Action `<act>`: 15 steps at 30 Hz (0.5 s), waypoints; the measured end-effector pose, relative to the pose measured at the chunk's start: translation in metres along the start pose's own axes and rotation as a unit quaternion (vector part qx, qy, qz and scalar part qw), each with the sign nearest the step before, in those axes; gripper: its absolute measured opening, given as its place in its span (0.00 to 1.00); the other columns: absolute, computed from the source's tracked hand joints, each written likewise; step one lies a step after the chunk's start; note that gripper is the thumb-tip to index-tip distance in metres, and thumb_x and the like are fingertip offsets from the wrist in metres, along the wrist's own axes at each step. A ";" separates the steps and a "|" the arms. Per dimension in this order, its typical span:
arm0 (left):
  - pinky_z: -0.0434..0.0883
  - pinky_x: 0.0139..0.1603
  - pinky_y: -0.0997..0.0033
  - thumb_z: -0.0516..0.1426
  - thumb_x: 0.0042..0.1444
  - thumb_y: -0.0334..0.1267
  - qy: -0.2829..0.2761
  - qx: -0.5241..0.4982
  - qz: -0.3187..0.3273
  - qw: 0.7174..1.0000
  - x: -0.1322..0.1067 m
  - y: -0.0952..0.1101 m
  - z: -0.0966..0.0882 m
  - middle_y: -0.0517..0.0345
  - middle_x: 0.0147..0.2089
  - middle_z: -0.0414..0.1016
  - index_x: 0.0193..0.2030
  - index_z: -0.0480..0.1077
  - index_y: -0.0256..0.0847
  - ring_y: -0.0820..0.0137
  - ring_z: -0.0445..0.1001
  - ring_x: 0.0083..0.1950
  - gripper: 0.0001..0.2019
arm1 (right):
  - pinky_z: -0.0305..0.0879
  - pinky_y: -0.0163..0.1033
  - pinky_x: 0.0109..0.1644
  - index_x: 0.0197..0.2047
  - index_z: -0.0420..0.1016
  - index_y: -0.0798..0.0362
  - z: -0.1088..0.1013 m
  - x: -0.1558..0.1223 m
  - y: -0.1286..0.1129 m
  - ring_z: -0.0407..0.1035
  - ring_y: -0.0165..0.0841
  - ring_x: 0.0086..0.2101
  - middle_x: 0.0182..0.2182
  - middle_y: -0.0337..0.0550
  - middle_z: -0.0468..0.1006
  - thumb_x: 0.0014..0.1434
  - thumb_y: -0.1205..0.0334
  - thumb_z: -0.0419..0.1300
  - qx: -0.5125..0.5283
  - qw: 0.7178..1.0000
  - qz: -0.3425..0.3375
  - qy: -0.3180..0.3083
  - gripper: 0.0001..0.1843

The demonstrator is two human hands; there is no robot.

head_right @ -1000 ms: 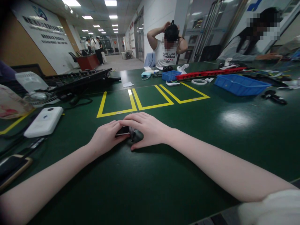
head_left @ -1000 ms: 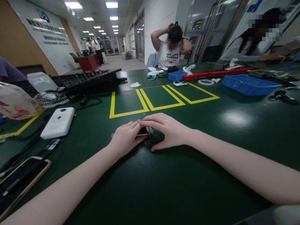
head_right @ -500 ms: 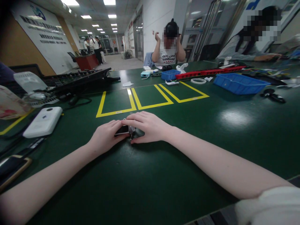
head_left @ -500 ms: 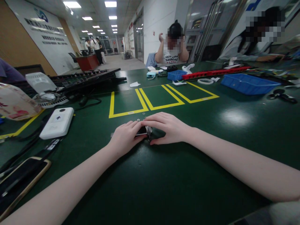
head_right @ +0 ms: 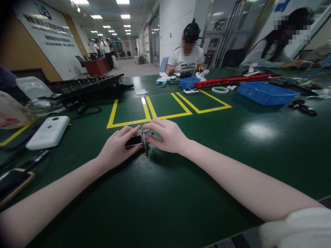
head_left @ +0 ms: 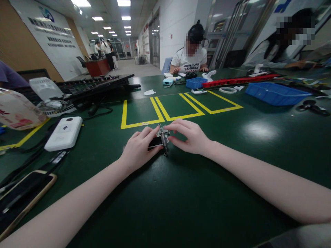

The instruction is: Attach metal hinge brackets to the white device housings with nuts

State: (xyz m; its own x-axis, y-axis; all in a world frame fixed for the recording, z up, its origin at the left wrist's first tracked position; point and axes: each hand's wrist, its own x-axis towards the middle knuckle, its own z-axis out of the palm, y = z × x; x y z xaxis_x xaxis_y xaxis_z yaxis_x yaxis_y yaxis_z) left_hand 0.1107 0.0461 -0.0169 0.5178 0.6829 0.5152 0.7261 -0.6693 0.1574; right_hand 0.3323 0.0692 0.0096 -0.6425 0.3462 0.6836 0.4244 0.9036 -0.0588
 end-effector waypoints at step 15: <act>0.61 0.49 0.62 0.56 0.59 0.39 0.056 -0.029 -0.048 0.997 0.002 0.000 -0.008 0.50 0.60 0.69 0.61 0.61 0.43 0.60 0.68 0.58 0.23 | 0.62 0.36 0.36 0.36 0.75 0.54 -0.011 0.005 -0.012 0.69 0.30 0.32 0.33 0.42 0.77 0.57 0.64 0.57 0.027 0.975 -0.016 -0.219 0.06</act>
State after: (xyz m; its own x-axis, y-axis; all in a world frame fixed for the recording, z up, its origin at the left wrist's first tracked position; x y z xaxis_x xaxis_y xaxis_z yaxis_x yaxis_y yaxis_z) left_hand 0.1076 0.0450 -0.0092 0.3902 0.7101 0.5861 0.7416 -0.6197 0.2570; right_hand 0.3311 0.0575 0.0216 -0.8703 0.3824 0.3105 0.3739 0.9232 -0.0890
